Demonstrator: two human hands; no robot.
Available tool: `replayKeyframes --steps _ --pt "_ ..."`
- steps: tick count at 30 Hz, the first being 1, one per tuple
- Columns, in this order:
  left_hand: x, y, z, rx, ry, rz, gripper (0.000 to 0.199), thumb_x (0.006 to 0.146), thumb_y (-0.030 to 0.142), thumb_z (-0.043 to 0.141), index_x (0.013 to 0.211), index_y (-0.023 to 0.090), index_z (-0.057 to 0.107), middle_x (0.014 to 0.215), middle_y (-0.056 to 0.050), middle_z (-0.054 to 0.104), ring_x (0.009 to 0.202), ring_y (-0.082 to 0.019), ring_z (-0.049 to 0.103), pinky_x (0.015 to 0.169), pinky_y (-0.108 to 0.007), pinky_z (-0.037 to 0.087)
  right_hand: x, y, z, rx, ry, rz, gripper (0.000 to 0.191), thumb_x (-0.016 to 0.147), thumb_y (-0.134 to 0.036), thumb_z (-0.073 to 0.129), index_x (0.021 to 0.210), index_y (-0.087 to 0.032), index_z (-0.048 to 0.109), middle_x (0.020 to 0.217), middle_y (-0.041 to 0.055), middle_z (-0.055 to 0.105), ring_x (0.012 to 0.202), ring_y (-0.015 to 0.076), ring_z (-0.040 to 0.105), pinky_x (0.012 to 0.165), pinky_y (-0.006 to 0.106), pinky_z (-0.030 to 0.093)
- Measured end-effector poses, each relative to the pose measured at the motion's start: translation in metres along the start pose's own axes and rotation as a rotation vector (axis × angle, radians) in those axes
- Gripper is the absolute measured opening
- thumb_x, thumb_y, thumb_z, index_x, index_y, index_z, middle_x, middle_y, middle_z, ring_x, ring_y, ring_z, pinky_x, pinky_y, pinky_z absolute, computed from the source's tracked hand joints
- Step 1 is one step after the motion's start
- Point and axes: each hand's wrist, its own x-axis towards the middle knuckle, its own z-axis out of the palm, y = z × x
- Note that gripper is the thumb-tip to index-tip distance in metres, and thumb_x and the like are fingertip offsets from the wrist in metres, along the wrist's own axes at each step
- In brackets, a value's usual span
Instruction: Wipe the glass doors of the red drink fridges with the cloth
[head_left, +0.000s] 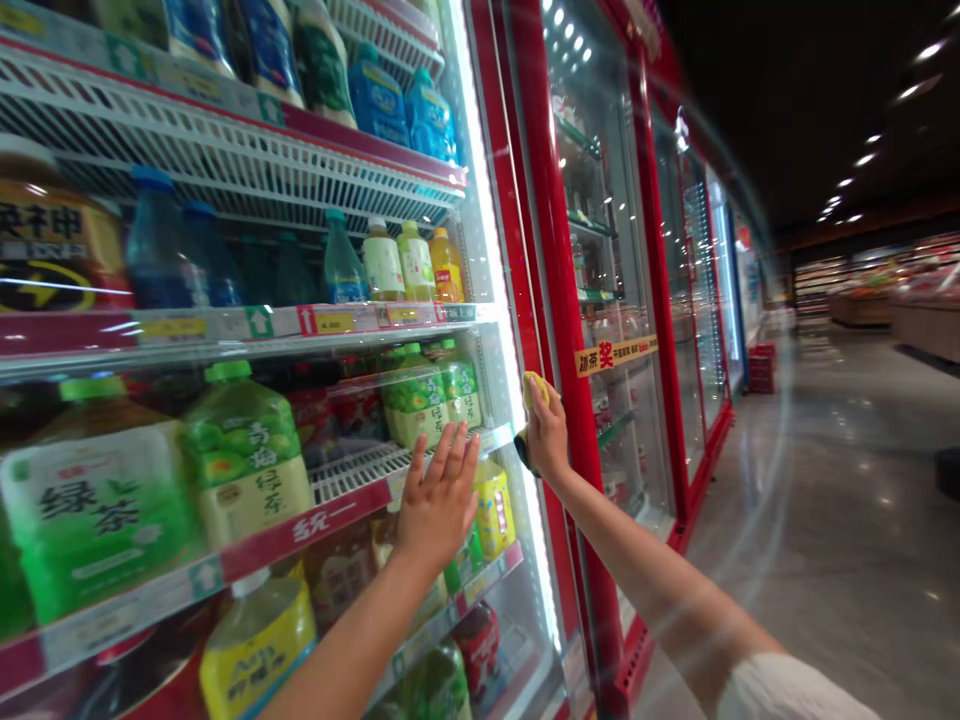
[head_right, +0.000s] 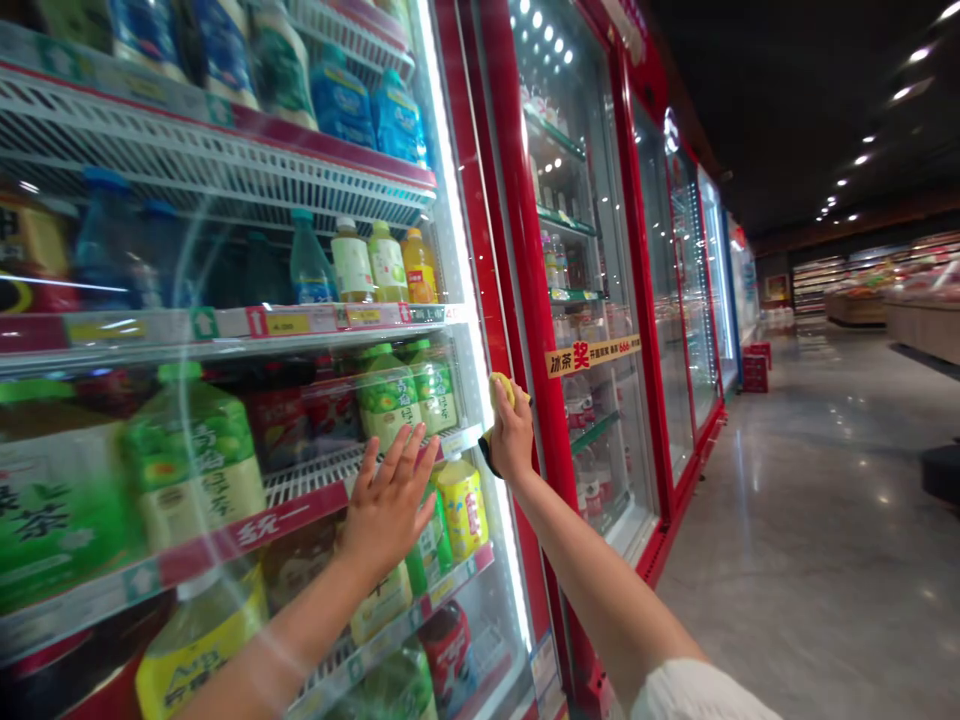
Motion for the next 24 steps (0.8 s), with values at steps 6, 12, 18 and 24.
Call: replayKeyframes --steps 6,12,18,24 --pt "0.009 0.001 0.004 -0.015 0.013 -0.019 0.091 0.087 0.033 0.068 0.162 0.017 0.018 0.167 -0.013 0.028 0.158 -0.026 0.015 0.131 -0.050 0.001 0.082 -0.002 0.018 0.018 0.063 -0.005 0.057 0.097 -0.010 0.034 0.149 -0.025 0.051 0.148 0.0107 0.054 0.137 0.0173 0.052 0.114 0.038 0.046" --pt "0.009 0.004 0.007 -0.002 0.029 -0.014 0.086 0.089 0.035 0.066 0.161 0.017 0.023 0.168 -0.012 0.025 0.158 -0.025 0.015 0.131 -0.050 -0.003 0.028 0.004 0.011 -0.040 0.056 -0.044 0.062 0.097 -0.009 0.037 0.154 -0.032 0.044 0.150 0.0087 0.052 0.140 0.0213 0.049 0.114 0.046 0.046" --pt "0.013 -0.008 -0.002 -0.005 0.031 -0.029 0.085 0.089 0.038 0.068 0.161 0.021 0.027 0.168 -0.011 0.025 0.158 -0.025 0.016 0.131 -0.048 0.000 0.050 0.001 0.011 -0.030 0.073 -0.056 0.061 0.096 -0.009 0.036 0.151 -0.030 0.048 0.145 0.0089 0.057 0.135 0.0199 0.053 0.113 0.043 0.048" --pt "0.020 -0.022 -0.017 0.003 0.082 -0.077 0.090 0.088 0.039 0.069 0.162 0.023 0.020 0.169 -0.011 0.023 0.158 -0.028 0.017 0.131 -0.051 0.005 0.089 -0.040 0.026 -0.068 0.001 -0.154 0.052 0.102 -0.025 0.040 0.154 -0.032 0.044 0.156 0.0056 0.049 0.146 0.0221 0.042 0.119 0.045 0.039"
